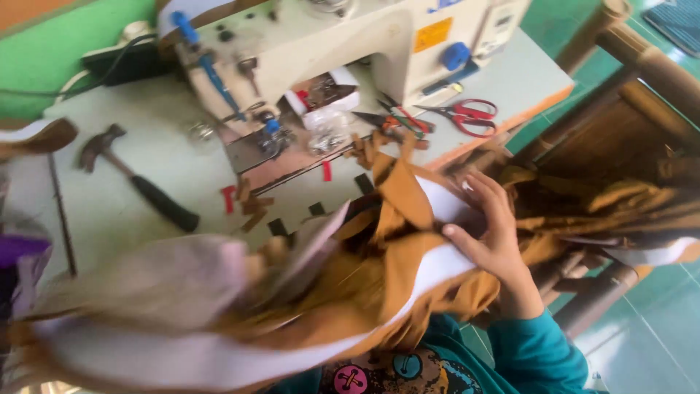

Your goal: Trimming excess fabric, hammering seams, and organizing garment components at a sewing workstation.

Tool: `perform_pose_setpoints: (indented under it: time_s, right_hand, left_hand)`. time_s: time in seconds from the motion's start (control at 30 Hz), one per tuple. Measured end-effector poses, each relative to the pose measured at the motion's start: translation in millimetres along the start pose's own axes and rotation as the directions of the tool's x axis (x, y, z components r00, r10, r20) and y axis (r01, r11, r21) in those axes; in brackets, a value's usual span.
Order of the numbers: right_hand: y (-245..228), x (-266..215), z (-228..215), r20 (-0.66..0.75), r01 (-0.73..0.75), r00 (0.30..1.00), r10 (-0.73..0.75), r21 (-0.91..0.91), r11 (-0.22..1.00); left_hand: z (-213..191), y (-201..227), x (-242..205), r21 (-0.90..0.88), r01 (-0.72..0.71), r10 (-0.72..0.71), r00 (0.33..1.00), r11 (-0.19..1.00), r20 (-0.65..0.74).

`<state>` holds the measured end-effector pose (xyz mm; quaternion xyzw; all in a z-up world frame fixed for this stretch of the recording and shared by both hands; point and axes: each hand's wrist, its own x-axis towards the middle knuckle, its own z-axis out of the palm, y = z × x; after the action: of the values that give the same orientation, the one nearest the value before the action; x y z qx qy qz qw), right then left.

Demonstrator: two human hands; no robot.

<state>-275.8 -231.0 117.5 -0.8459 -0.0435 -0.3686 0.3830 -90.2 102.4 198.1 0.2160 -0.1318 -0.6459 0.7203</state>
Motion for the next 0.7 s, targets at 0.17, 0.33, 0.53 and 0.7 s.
perform_pose_setpoints:
  time_s: [0.17, 0.33, 0.53, 0.7]
  right_hand:
    - [-49, 45, 66, 0.604, -0.19, 0.797, 0.011, 0.233, 0.954]
    - [-53, 62, 89, 0.696, -0.034, 0.68, -0.231, 0.345, 0.938]
    - [-17, 54, 67, 0.705, -0.155, 0.71, -0.001, 0.158, 0.975]
    - [9, 44, 54, 0.741, -0.299, 0.614, 0.272, -0.101, 0.949]
  left_hand:
    - [-48, -16, -119, 0.306, -0.175, 0.206, 0.976, 0.936, -0.072]
    - [-85, -58, -225, 0.586, -0.258, 0.398, 0.909, 0.768, -0.122]
    - [-105, -102, -306, 0.846, -0.201, 0.559, 0.819, 0.493, -0.131]
    - [-54, -93, -230, 0.753, 0.477, 0.047, 0.831, 0.453, -0.555]
